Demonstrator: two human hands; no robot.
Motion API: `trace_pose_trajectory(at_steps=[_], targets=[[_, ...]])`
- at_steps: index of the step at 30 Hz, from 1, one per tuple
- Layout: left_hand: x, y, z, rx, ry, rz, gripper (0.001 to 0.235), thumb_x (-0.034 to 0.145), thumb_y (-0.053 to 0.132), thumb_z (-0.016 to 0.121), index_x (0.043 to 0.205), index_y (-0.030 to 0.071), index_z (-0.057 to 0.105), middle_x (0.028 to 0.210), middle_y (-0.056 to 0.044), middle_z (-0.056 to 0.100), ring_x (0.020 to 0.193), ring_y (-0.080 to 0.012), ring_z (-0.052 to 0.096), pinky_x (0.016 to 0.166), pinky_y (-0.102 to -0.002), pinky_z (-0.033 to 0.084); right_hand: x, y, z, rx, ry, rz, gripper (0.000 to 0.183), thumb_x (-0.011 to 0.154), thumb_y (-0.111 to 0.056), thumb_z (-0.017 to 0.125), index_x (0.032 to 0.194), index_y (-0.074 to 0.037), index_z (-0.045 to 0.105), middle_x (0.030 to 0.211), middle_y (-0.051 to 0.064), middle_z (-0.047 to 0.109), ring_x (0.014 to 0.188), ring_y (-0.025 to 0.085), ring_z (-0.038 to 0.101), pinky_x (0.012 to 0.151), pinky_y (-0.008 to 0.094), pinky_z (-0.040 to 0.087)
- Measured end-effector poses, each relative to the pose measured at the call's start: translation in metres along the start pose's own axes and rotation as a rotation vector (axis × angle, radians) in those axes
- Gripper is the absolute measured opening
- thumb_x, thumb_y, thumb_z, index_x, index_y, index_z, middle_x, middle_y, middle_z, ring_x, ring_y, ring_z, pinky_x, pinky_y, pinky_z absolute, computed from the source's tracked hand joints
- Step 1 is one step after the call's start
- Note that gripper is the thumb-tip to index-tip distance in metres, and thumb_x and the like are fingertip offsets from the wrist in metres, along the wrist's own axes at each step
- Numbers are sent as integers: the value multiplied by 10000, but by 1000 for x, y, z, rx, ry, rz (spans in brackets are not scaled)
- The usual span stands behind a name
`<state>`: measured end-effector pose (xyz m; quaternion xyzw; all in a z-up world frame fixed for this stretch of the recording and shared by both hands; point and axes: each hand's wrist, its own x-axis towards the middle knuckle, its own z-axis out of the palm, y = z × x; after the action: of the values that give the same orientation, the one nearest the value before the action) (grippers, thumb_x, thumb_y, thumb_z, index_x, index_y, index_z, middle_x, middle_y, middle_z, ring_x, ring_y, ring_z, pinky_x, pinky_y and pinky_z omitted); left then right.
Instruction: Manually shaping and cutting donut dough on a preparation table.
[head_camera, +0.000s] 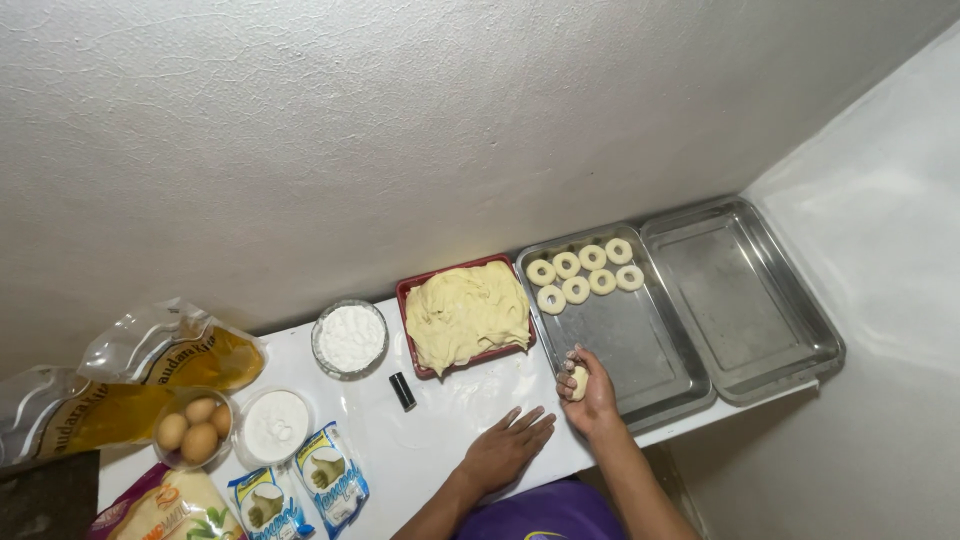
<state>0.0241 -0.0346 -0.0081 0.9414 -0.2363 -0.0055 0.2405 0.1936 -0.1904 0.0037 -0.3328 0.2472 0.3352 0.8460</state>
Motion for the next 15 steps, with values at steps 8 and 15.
trace_pose_trajectory(at_steps=[8,15], targets=[[-65,-9,-30,12,-44,-32,445,1001,108,489,1430,15,565,1596,-96,477,1533,-262,339,1243,-471,234,-5,5,25,6,-86,8,135,902,-176,549,887,-53,601,721,43,550,626,173,558,571,295,503],[-94,-17,-53,-22,-23,-208,465,915,9,564,1379,9,593,1570,-104,490,1502,-269,359,1223,-482,249,-26,10,72,-333,2,13,265,993,-235,571,1115,-17,659,1027,85,689,834,146,670,673,246,542]])
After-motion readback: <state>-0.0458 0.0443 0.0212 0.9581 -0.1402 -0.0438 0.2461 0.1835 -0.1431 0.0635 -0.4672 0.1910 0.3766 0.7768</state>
